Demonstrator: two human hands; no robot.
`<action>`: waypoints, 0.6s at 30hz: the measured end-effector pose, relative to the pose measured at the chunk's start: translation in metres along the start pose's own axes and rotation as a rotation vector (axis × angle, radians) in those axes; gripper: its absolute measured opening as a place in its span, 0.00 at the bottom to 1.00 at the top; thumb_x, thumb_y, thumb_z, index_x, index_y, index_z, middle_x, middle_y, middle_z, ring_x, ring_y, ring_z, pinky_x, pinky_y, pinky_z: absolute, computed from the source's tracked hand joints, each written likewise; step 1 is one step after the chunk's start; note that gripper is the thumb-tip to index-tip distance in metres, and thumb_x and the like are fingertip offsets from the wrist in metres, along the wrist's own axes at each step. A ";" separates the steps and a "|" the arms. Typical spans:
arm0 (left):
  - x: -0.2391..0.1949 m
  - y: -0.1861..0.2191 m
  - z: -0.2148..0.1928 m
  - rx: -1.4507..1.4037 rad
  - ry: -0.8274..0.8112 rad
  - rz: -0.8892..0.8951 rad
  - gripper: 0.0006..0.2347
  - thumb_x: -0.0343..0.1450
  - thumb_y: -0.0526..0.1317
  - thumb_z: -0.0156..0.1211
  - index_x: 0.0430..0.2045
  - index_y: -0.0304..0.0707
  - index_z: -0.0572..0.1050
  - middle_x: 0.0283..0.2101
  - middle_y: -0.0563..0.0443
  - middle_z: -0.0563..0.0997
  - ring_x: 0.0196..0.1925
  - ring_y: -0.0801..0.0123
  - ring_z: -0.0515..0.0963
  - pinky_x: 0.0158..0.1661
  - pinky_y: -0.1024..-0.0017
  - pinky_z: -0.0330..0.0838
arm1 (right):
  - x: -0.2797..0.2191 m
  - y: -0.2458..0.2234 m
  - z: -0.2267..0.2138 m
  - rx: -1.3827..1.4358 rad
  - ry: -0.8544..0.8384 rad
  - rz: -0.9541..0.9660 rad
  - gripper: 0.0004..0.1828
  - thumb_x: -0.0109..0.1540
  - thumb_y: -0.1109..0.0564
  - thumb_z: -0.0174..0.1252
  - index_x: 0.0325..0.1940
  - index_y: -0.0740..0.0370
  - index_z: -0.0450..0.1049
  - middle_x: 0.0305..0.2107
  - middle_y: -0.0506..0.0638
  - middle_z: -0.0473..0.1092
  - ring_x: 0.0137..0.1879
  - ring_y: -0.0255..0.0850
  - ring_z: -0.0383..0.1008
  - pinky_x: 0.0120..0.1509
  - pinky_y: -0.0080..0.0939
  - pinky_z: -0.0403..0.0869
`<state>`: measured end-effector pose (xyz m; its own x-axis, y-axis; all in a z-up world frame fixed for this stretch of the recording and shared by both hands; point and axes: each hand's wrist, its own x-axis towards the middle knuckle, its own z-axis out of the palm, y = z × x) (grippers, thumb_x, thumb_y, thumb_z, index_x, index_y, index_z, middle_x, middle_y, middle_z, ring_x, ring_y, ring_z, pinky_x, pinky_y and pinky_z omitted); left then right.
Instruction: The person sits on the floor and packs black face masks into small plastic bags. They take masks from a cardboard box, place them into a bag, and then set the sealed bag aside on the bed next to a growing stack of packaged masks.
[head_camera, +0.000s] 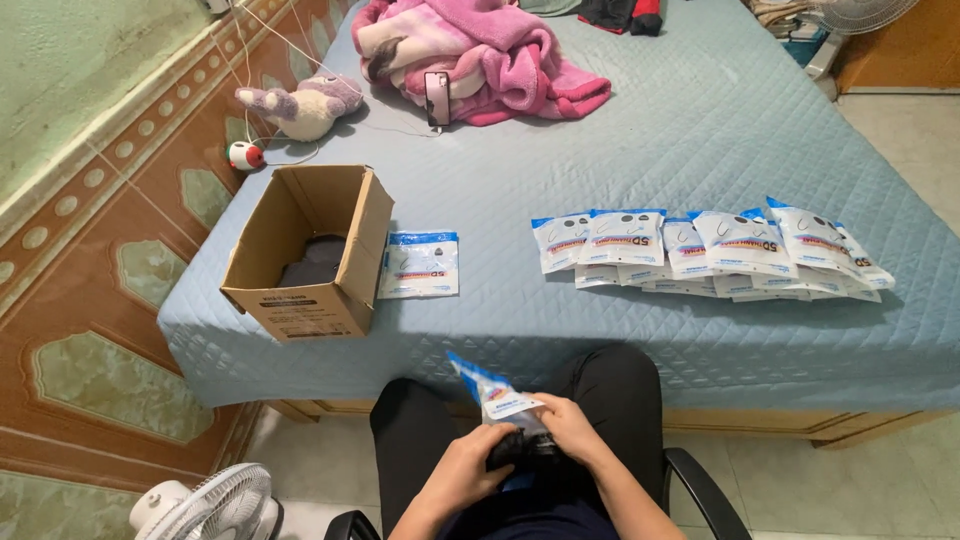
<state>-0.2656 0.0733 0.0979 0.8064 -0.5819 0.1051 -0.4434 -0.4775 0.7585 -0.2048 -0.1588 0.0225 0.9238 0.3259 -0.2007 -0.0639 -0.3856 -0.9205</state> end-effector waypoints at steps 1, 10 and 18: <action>0.002 -0.003 0.002 -0.051 0.078 -0.058 0.25 0.64 0.34 0.70 0.57 0.44 0.72 0.57 0.46 0.79 0.57 0.56 0.80 0.51 0.66 0.72 | -0.001 -0.005 0.000 0.061 0.103 0.014 0.21 0.63 0.60 0.48 0.56 0.56 0.80 0.56 0.43 0.76 0.60 0.35 0.75 0.62 0.33 0.69; 0.012 -0.022 0.012 -0.360 0.232 -0.388 0.29 0.61 0.38 0.69 0.60 0.44 0.71 0.56 0.52 0.83 0.57 0.70 0.82 0.54 0.73 0.73 | -0.013 -0.040 0.004 -0.139 0.399 -0.226 0.36 0.56 0.69 0.45 0.66 0.48 0.74 0.72 0.52 0.59 0.78 0.49 0.55 0.76 0.45 0.61; 0.016 -0.016 0.003 -0.626 0.347 -0.467 0.39 0.61 0.41 0.71 0.70 0.42 0.60 0.69 0.49 0.71 0.70 0.68 0.70 0.65 0.71 0.65 | -0.010 -0.027 0.011 -0.488 0.482 -0.430 0.32 0.63 0.62 0.48 0.72 0.46 0.67 0.75 0.55 0.52 0.82 0.63 0.41 0.80 0.69 0.43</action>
<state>-0.2473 0.0698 0.0857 0.9721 -0.1326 -0.1935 0.1800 -0.1068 0.9778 -0.2162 -0.1421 0.0454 0.8983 0.1668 0.4066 0.4032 -0.6806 -0.6117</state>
